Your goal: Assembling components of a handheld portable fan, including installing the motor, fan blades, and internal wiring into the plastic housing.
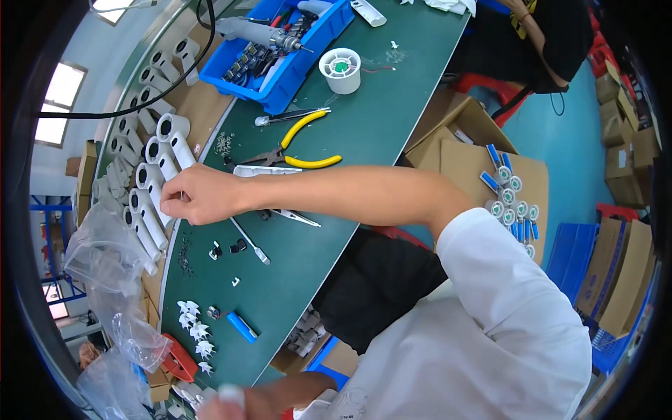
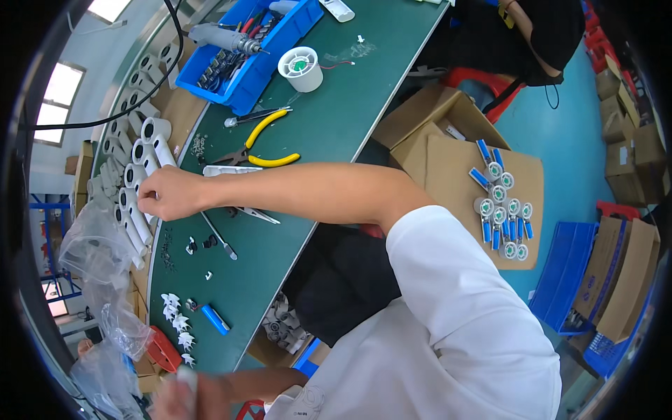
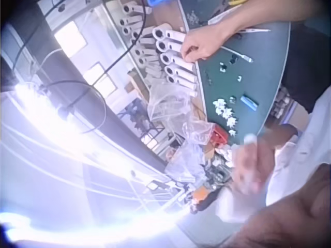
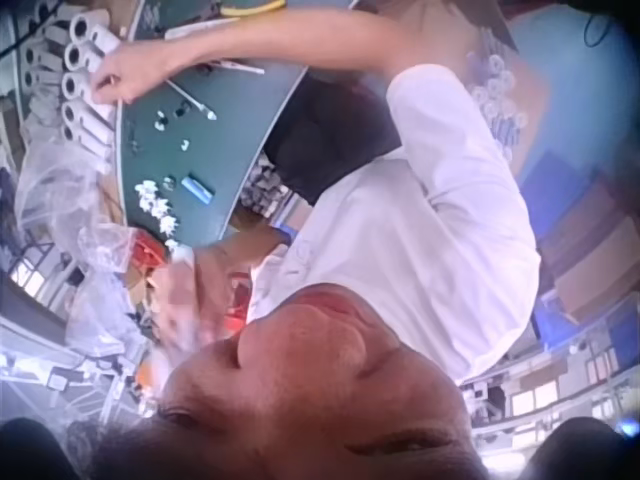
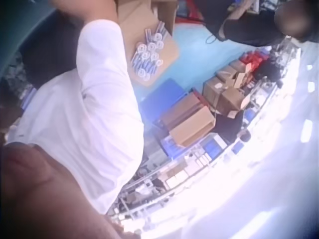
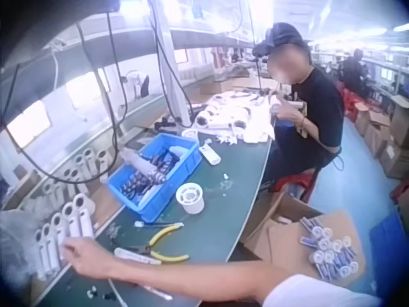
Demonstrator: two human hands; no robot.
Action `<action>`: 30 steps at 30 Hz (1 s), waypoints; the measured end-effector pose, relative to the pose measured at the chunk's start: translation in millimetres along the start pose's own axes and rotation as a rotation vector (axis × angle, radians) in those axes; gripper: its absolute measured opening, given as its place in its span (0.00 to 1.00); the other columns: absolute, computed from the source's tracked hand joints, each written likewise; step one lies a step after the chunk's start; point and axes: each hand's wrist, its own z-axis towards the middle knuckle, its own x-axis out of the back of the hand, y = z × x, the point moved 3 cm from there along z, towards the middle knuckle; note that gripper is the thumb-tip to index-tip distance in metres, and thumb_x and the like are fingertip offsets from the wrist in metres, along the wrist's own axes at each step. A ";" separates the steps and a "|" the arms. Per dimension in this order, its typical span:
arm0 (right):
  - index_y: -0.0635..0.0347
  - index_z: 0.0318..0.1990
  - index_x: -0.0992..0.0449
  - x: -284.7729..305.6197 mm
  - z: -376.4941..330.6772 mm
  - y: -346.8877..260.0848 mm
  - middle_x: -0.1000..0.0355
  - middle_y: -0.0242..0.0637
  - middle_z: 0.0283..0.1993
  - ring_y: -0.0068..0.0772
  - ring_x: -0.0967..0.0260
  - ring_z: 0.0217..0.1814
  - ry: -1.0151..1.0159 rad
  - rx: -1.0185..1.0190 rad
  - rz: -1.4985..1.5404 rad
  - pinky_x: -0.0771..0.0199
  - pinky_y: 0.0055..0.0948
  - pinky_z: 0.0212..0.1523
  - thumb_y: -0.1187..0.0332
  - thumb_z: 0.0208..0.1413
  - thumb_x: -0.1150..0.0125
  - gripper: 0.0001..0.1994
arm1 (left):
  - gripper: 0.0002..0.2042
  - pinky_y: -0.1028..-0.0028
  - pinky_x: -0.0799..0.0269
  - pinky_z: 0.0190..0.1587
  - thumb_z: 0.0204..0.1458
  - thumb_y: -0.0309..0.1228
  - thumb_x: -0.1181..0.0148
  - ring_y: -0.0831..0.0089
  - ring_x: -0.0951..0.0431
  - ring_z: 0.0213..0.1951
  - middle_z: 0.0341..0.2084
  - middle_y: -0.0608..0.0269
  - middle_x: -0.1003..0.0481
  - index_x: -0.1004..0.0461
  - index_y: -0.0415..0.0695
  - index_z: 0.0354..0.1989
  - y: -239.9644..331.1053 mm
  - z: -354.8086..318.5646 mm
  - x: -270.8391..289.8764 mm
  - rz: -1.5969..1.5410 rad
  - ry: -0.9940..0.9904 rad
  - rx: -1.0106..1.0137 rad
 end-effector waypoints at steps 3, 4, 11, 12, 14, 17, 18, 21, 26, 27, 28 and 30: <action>0.65 0.34 0.22 -2.7 1.4 2.8 0.25 0.42 0.24 0.32 0.27 0.24 0.041 0.046 -0.024 0.29 0.31 0.30 0.66 0.54 0.44 0.10 | 0.18 0.67 0.28 0.28 0.56 0.38 0.50 0.59 0.25 0.26 0.32 0.50 0.28 0.33 0.31 0.40 -12.7 -10.4 -0.3 0.801 0.029 -0.085; 0.65 0.33 0.22 -4.5 3.3 5.0 0.25 0.43 0.25 0.34 0.27 0.26 0.056 0.075 -0.043 0.29 0.32 0.31 0.66 0.53 0.44 0.10 | 0.16 0.66 0.27 0.28 0.56 0.36 0.50 0.57 0.25 0.27 0.33 0.49 0.27 0.32 0.31 0.39 -18.9 -15.7 0.7 1.070 0.043 -0.114; 0.64 0.35 0.22 -4.6 2.1 11.5 0.24 0.42 0.28 0.35 0.26 0.30 0.072 0.003 -0.008 0.27 0.33 0.35 0.67 0.53 0.44 0.10 | 0.18 0.60 0.27 0.39 0.57 0.36 0.52 0.51 0.25 0.37 0.40 0.44 0.28 0.34 0.33 0.48 -21.4 -21.6 -2.1 2.095 -0.370 -0.187; 0.64 0.37 0.23 -8.3 3.7 13.2 0.24 0.42 0.30 0.35 0.26 0.31 0.028 -0.033 -0.027 0.27 0.32 0.37 0.66 0.53 0.44 0.11 | 0.18 0.63 0.28 0.35 0.58 0.37 0.52 0.56 0.26 0.33 0.38 0.45 0.28 0.34 0.34 0.48 -13.2 -23.5 16.2 2.087 -0.407 -0.187; 0.64 0.37 0.23 -1.8 1.2 9.8 0.24 0.42 0.30 0.35 0.26 0.31 0.033 -0.028 -0.025 0.27 0.32 0.37 0.65 0.53 0.44 0.11 | 0.17 0.69 0.30 0.27 0.59 0.39 0.53 0.66 0.29 0.26 0.35 0.48 0.28 0.35 0.36 0.48 6.6 -20.5 31.2 2.076 -0.482 -0.180; 0.64 0.36 0.23 -3.6 5.9 10.1 0.24 0.42 0.29 0.35 0.26 0.31 0.013 -0.010 -0.025 0.27 0.32 0.36 0.65 0.53 0.44 0.11 | 0.17 0.67 0.31 0.27 0.59 0.38 0.54 0.66 0.29 0.26 0.33 0.51 0.30 0.36 0.37 0.48 15.8 -15.6 20.0 1.695 -0.331 -0.077; 0.64 0.36 0.23 -4.4 5.4 7.5 0.24 0.42 0.30 0.34 0.26 0.31 0.016 -0.008 -0.029 0.27 0.33 0.36 0.65 0.53 0.44 0.11 | 0.16 0.67 0.31 0.27 0.58 0.37 0.54 0.65 0.29 0.26 0.31 0.52 0.31 0.37 0.37 0.48 20.3 -10.3 12.5 1.488 -0.263 -0.028; 0.64 0.36 0.23 -2.7 4.4 4.5 0.24 0.42 0.29 0.35 0.26 0.31 0.021 -0.032 -0.009 0.27 0.33 0.36 0.65 0.54 0.44 0.11 | 0.15 0.65 0.33 0.26 0.57 0.36 0.54 0.64 0.30 0.26 0.28 0.56 0.33 0.39 0.39 0.48 31.3 5.7 -17.8 0.867 -0.055 0.097; 0.64 0.39 0.24 -10.1 -0.3 3.2 0.24 0.41 0.29 0.37 0.25 0.30 -0.029 0.014 -0.054 0.26 0.33 0.35 0.65 0.55 0.45 0.12 | 0.15 0.63 0.36 0.24 0.56 0.37 0.56 0.63 0.32 0.24 0.23 0.62 0.37 0.42 0.41 0.47 5.3 2.7 -40.3 -0.109 0.334 0.214; 0.64 0.39 0.24 -9.8 -1.3 4.2 0.24 0.41 0.29 0.37 0.25 0.30 -0.034 0.014 -0.070 0.26 0.33 0.35 0.65 0.55 0.45 0.12 | 0.15 0.63 0.36 0.24 0.56 0.37 0.56 0.63 0.32 0.24 0.23 0.62 0.37 0.42 0.41 0.47 3.6 1.8 -40.3 -0.115 0.349 0.209; 0.64 0.39 0.24 -8.7 -2.7 6.5 0.24 0.41 0.29 0.36 0.25 0.30 -0.015 0.025 -0.055 0.26 0.33 0.35 0.65 0.55 0.45 0.12 | 0.15 0.63 0.34 0.25 0.56 0.37 0.54 0.63 0.32 0.23 0.26 0.60 0.35 0.39 0.40 0.46 3.1 1.5 -41.6 -0.134 0.325 0.203; 0.65 0.38 0.24 -11.0 -1.5 1.1 0.24 0.41 0.29 0.35 0.25 0.29 0.020 0.060 -0.061 0.26 0.32 0.35 0.65 0.56 0.46 0.11 | 0.16 0.63 0.32 0.27 0.54 0.39 0.51 0.63 0.31 0.23 0.31 0.57 0.31 0.34 0.39 0.44 -1.1 5.3 -42.4 -0.179 0.265 0.172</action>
